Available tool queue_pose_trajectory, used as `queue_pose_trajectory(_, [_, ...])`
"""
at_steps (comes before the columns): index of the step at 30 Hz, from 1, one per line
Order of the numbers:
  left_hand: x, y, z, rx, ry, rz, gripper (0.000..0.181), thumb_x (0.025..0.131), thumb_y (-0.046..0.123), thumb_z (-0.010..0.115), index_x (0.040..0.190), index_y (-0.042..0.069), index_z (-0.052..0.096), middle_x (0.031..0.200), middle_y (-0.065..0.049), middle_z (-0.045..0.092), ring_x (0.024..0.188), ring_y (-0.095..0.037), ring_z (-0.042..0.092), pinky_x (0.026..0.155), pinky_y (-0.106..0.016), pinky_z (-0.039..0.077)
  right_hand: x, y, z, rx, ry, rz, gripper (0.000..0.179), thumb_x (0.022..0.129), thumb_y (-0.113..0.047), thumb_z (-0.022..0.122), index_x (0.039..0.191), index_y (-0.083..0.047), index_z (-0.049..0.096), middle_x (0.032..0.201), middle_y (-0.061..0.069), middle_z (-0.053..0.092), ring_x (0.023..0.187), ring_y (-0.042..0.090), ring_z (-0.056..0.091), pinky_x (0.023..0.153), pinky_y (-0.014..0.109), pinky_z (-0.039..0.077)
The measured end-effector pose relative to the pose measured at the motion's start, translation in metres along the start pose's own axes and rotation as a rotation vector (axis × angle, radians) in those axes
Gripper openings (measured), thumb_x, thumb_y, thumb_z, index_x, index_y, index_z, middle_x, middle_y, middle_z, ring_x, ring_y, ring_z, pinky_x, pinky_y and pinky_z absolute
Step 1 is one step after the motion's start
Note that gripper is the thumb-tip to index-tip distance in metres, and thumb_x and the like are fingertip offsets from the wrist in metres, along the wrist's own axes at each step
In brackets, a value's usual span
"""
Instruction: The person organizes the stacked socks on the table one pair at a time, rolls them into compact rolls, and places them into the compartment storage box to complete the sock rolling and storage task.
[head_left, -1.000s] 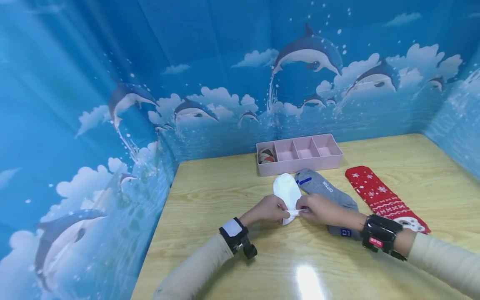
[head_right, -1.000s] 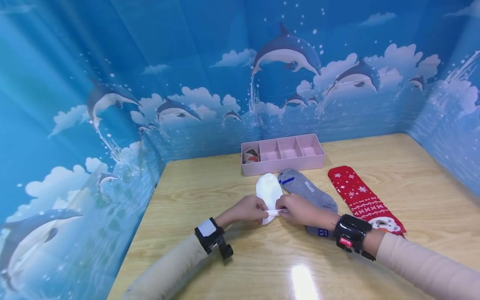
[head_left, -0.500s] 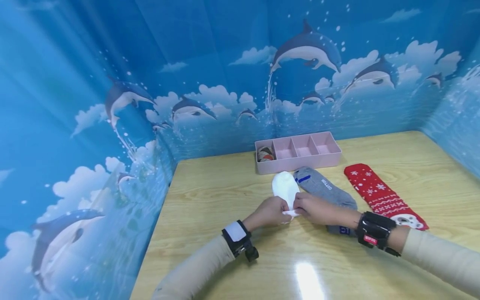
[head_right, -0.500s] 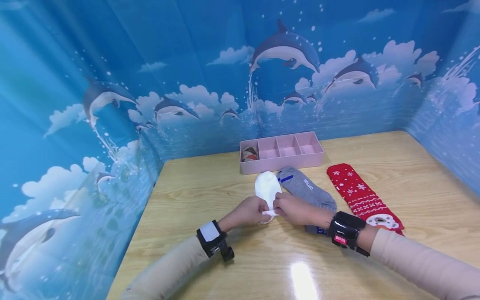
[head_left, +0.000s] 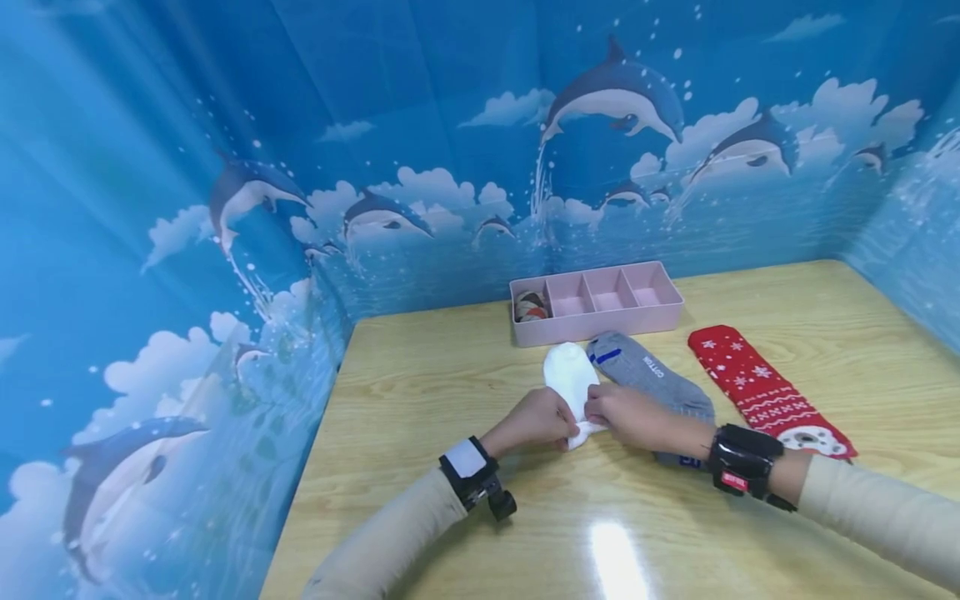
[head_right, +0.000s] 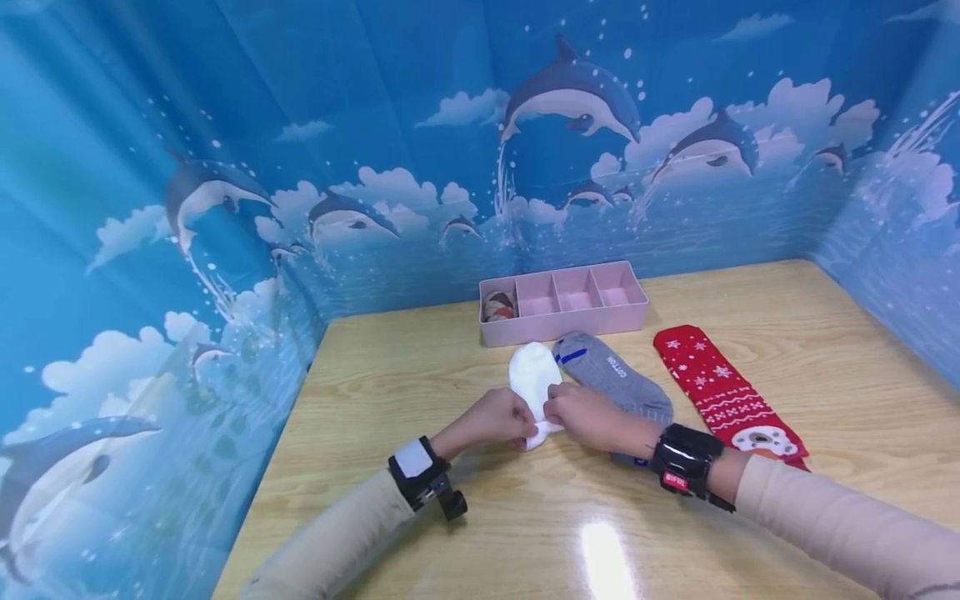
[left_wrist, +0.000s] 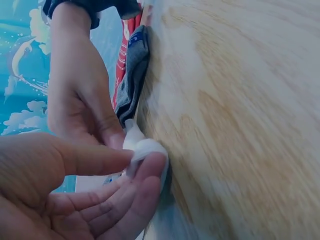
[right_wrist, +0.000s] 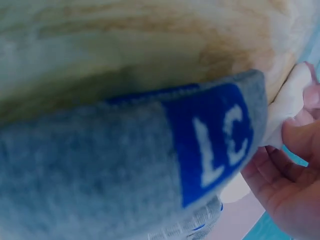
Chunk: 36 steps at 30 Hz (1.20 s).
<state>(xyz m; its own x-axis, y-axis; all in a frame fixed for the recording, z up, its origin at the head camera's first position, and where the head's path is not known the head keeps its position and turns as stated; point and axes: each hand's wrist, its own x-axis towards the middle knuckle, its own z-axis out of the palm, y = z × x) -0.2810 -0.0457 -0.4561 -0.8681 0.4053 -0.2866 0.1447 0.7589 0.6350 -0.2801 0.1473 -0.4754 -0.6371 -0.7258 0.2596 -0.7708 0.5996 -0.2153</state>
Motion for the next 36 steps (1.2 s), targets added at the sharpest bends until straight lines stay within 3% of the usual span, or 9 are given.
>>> queue_pose_trajectory(3, [-0.002, 0.001, 0.001, -0.030, 0.012, -0.027, 0.008, 0.084, 0.010, 0.077, 0.078, 0.006, 0.075, 0.062, -0.004, 0.072, 0.052, -0.009, 0.064, 0.050, -0.015, 0.037, 0.002, -0.002, 0.002, -0.016, -0.002, 0.007, 0.015, 0.090, -0.003, 0.069, 0.079, -0.011, 0.064, 0.077, -0.005, 0.049, 0.068, 0.006, 0.044, 0.060, 0.024, 0.042])
queue_pose_trajectory(7, [-0.005, 0.001, 0.003, -0.060, 0.020, -0.005, 0.015, 0.082, 0.007, 0.073, 0.068, 0.010, 0.067, 0.062, -0.008, 0.072, 0.051, -0.011, 0.063, 0.048, -0.016, 0.038, 0.004, -0.002, 0.001, 0.036, -0.013, 0.025, 0.011, 0.094, -0.006, 0.066, 0.086, -0.013, 0.063, 0.076, -0.005, 0.053, 0.068, 0.006, 0.047, 0.061, 0.024, 0.042])
queue_pose_trajectory(11, [-0.005, 0.000, 0.004, -0.080, 0.041, 0.014, 0.026, 0.080, 0.005, 0.069, 0.058, 0.013, 0.058, 0.056, -0.006, 0.068, 0.047, -0.011, 0.061, 0.045, -0.018, 0.040, 0.000, 0.000, -0.001, 0.037, -0.014, -0.014, 0.009, 0.088, -0.013, 0.076, 0.089, -0.015, 0.068, 0.080, -0.004, 0.059, 0.071, 0.007, 0.054, 0.063, 0.025, 0.047])
queue_pose_trajectory(17, [-0.004, 0.001, 0.004, 0.109, 0.106, 0.014, 0.022, 0.077, 0.007, 0.072, 0.057, 0.014, 0.064, 0.050, 0.009, 0.054, 0.048, -0.007, 0.051, 0.047, -0.019, 0.036, -0.003, 0.001, -0.002, 0.031, 0.002, -0.030, 0.014, 0.080, -0.010, 0.084, 0.090, -0.014, 0.075, 0.089, -0.002, 0.060, 0.076, 0.008, 0.057, 0.067, 0.025, 0.051])
queue_pose_trajectory(21, [-0.002, 0.003, 0.002, 0.184, 0.136, 0.015, 0.012, 0.077, 0.013, 0.082, 0.070, 0.015, 0.072, 0.064, 0.009, 0.062, 0.061, -0.008, 0.054, 0.055, -0.019, 0.038, -0.002, 0.003, -0.001, 0.076, 0.017, -0.008, 0.013, 0.077, -0.007, 0.084, 0.086, -0.015, 0.079, 0.088, -0.003, 0.059, 0.077, 0.008, 0.056, 0.066, 0.026, 0.051])
queue_pose_trajectory(26, [0.000, 0.004, 0.002, 0.250, 0.110, 0.011, 0.009, 0.081, 0.019, 0.085, 0.074, 0.019, 0.078, 0.071, 0.010, 0.073, 0.068, -0.005, 0.056, 0.060, -0.018, 0.039, 0.001, 0.006, 0.000, 0.078, 0.002, -0.012, 0.015, 0.079, -0.004, 0.081, 0.089, -0.015, 0.080, 0.083, -0.004, 0.065, 0.078, 0.012, 0.062, 0.066, 0.027, 0.052])
queue_pose_trajectory(30, [0.000, 0.006, 0.003, 0.409, 0.115, 0.087, 0.018, 0.084, 0.019, 0.080, 0.066, 0.020, 0.077, 0.061, 0.013, 0.067, 0.061, -0.005, 0.054, 0.055, -0.018, 0.037, 0.008, 0.006, 0.000, 0.116, -0.009, 0.007, 0.017, 0.081, 0.002, 0.076, 0.088, -0.011, 0.069, 0.077, -0.005, 0.063, 0.073, 0.011, 0.061, 0.064, 0.028, 0.050])
queue_pose_trajectory(34, [-0.004, 0.008, 0.007, 0.584, 0.157, 0.219, 0.041, 0.084, 0.023, 0.076, 0.049, 0.019, 0.056, 0.047, 0.012, 0.040, 0.052, -0.006, 0.042, 0.047, -0.019, 0.029, 0.012, 0.004, 0.001, 0.110, -0.011, 0.049, 0.030, 0.076, 0.011, 0.068, 0.082, -0.015, 0.056, 0.071, -0.006, 0.055, 0.066, 0.006, 0.049, 0.059, 0.024, 0.041])
queue_pose_trajectory(36, [-0.007, 0.008, 0.009, 0.637, 0.177, 0.267, 0.048, 0.083, 0.030, 0.079, 0.049, 0.020, 0.047, 0.048, 0.012, 0.035, 0.052, -0.007, 0.040, 0.046, -0.020, 0.028, 0.011, 0.003, 0.002, 0.080, 0.004, 0.052, 0.032, 0.073, 0.013, 0.066, 0.079, -0.017, 0.058, 0.072, -0.006, 0.054, 0.065, 0.005, 0.048, 0.057, 0.022, 0.039])
